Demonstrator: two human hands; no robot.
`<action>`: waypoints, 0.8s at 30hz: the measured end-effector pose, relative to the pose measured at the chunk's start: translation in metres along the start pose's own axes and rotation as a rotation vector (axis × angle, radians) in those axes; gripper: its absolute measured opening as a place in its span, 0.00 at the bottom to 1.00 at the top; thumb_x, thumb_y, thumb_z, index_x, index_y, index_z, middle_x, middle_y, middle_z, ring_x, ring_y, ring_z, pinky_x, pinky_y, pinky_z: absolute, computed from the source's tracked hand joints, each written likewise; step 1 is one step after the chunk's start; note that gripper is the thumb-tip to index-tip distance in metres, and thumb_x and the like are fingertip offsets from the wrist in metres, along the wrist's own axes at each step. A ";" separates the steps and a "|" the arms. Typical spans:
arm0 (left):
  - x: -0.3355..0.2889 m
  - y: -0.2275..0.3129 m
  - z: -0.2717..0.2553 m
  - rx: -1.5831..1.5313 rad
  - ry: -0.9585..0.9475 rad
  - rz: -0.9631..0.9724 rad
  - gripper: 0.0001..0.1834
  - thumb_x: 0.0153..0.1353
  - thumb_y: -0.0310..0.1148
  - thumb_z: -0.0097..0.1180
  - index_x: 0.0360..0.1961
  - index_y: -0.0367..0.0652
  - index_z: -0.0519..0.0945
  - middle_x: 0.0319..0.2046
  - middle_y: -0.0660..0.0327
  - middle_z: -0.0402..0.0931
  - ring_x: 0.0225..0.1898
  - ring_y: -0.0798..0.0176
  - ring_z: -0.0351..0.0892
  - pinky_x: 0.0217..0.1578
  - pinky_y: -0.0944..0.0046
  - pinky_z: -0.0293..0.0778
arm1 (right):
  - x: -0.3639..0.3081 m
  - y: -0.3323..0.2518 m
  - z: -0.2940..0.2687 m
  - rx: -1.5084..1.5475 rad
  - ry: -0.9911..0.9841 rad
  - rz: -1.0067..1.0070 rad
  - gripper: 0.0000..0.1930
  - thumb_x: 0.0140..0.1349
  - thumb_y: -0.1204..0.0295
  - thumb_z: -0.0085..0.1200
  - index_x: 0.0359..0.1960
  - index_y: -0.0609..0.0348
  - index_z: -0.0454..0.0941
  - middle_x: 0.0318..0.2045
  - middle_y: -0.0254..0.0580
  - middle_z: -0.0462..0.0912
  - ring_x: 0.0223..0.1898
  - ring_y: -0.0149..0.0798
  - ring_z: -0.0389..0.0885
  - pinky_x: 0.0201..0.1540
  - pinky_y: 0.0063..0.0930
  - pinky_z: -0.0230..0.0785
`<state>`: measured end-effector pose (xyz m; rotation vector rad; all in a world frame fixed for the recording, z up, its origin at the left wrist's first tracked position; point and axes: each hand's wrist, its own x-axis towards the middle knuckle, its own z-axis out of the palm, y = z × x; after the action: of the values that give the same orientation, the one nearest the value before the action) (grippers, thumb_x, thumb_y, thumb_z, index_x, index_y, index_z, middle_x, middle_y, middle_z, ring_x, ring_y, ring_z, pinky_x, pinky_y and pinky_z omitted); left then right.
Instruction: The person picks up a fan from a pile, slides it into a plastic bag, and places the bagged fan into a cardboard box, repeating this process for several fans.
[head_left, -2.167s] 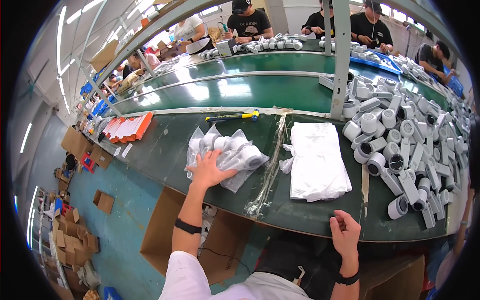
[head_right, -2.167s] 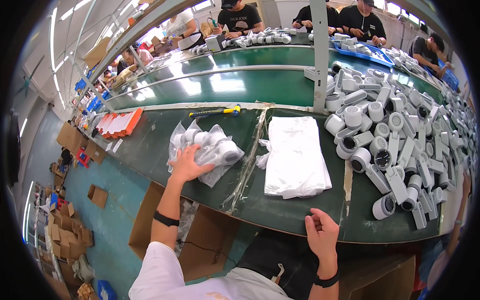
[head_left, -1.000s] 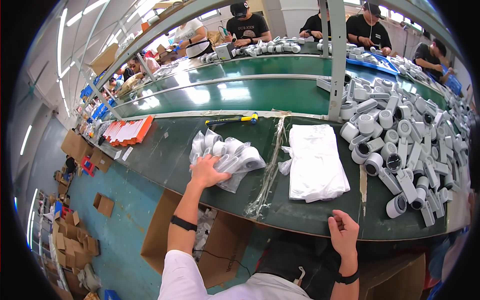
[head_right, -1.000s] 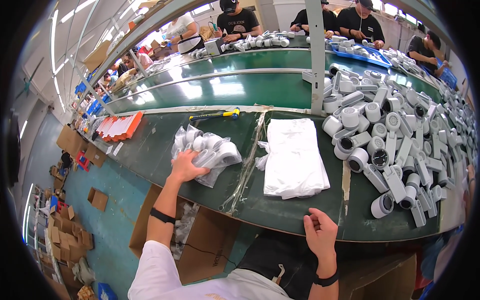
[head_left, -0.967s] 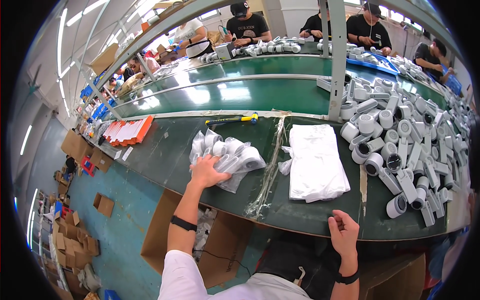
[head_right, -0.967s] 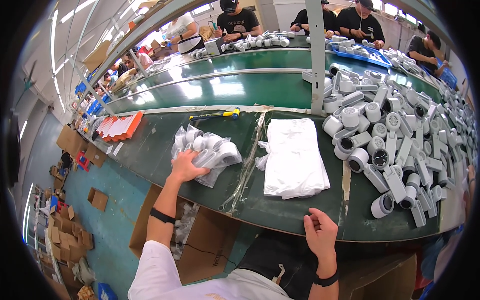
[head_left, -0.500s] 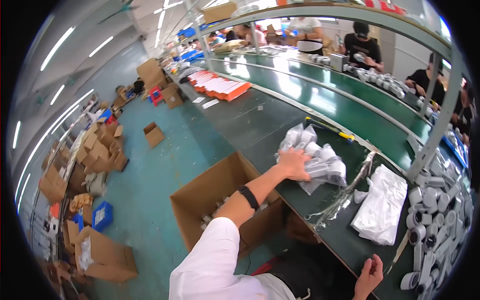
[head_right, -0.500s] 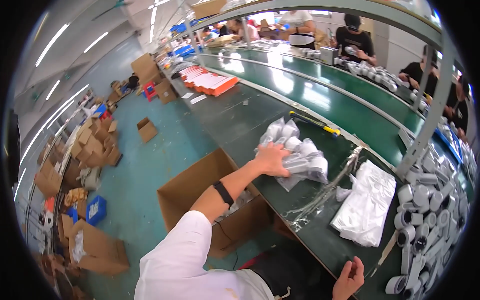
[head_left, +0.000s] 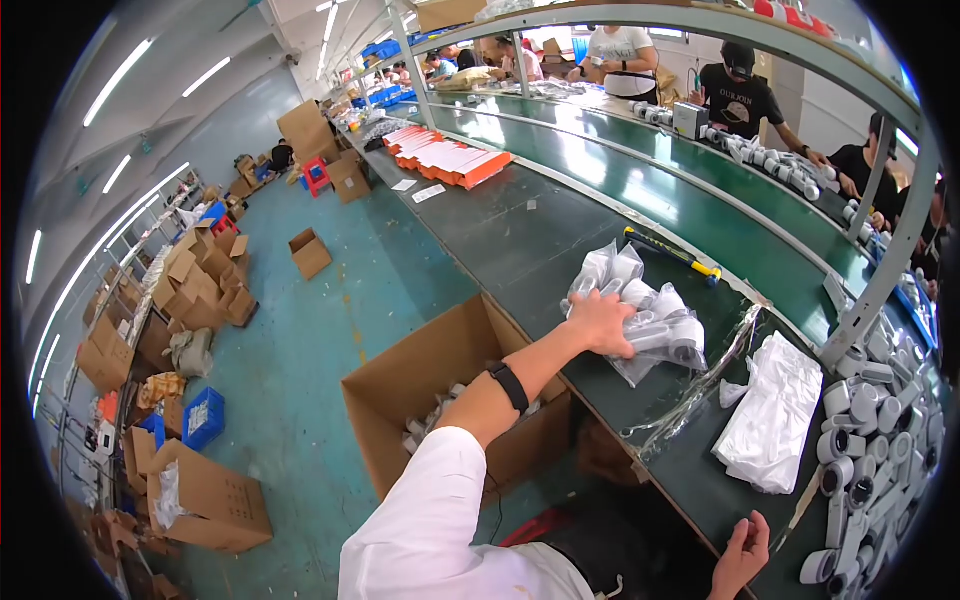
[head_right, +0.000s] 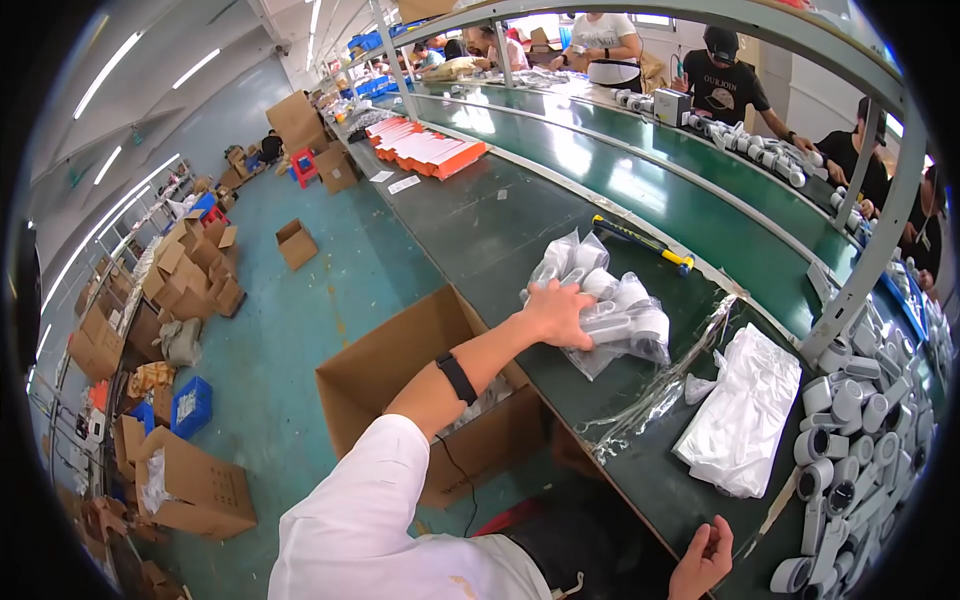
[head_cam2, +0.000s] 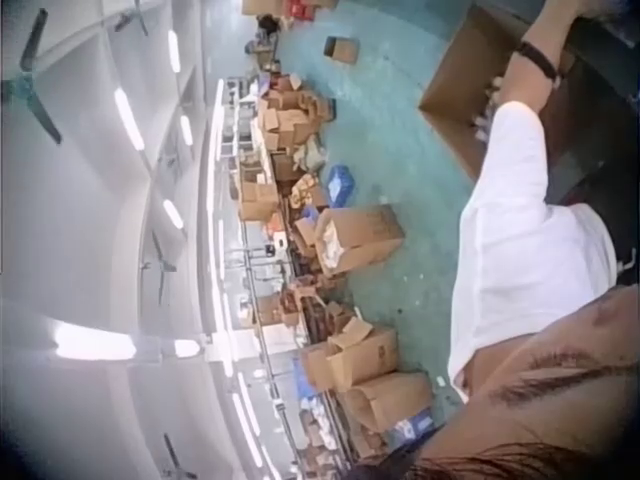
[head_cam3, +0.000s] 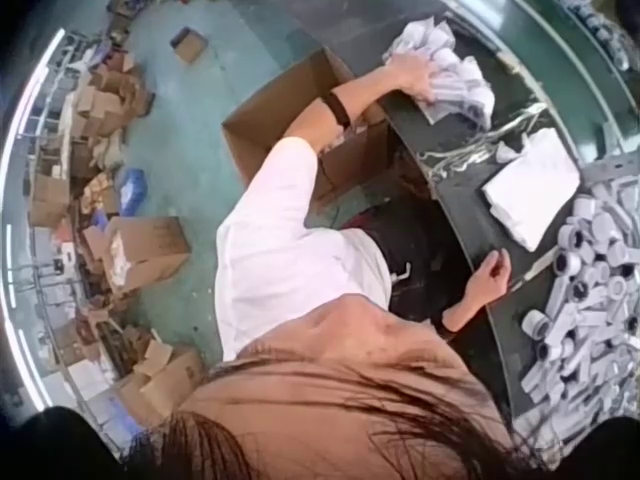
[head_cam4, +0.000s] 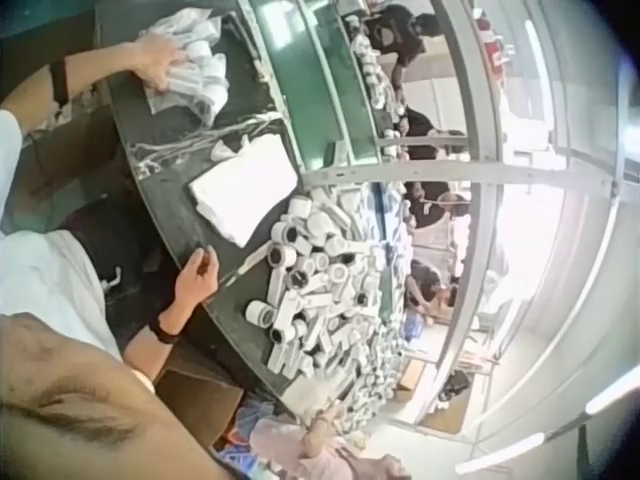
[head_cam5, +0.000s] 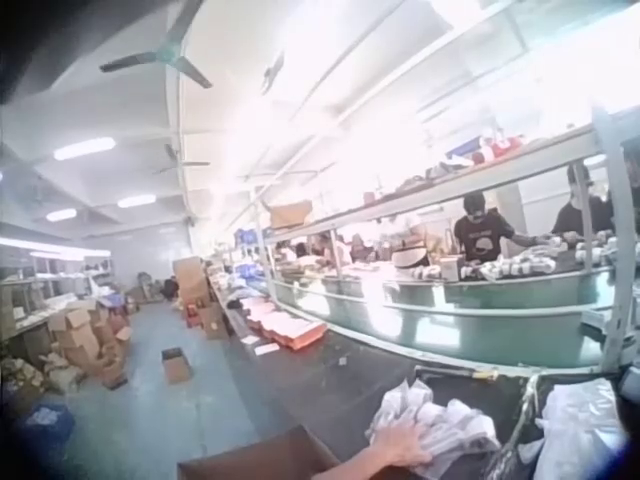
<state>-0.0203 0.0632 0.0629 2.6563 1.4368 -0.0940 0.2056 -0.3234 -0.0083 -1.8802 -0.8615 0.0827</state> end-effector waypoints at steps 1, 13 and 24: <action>0.000 -0.001 0.002 0.006 0.030 0.013 0.41 0.37 0.58 0.63 0.58 0.59 0.75 0.54 0.58 0.71 0.59 0.47 0.67 0.56 0.32 0.59 | -0.001 -0.001 0.000 0.006 0.004 0.002 0.14 0.63 0.67 0.61 0.46 0.61 0.82 0.32 0.41 0.85 0.31 0.33 0.81 0.37 0.26 0.74; -0.006 -0.019 0.011 0.003 0.190 0.070 0.38 0.36 0.58 0.63 0.51 0.56 0.81 0.51 0.57 0.73 0.55 0.49 0.69 0.54 0.39 0.60 | -0.001 -0.006 0.002 -0.010 0.022 0.002 0.14 0.63 0.66 0.61 0.45 0.61 0.83 0.32 0.42 0.85 0.31 0.34 0.81 0.37 0.27 0.74; -0.025 -0.024 0.006 -0.026 0.304 0.123 0.38 0.35 0.60 0.64 0.50 0.54 0.82 0.52 0.58 0.73 0.55 0.49 0.69 0.56 0.37 0.59 | -0.001 0.029 0.003 0.051 -0.004 0.040 0.13 0.65 0.67 0.57 0.46 0.62 0.80 0.32 0.37 0.79 0.31 0.30 0.75 0.34 0.23 0.67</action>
<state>-0.0539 0.0540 0.0577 2.8220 1.3322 0.3510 0.2194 -0.3281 -0.0340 -1.8498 -0.8176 0.1318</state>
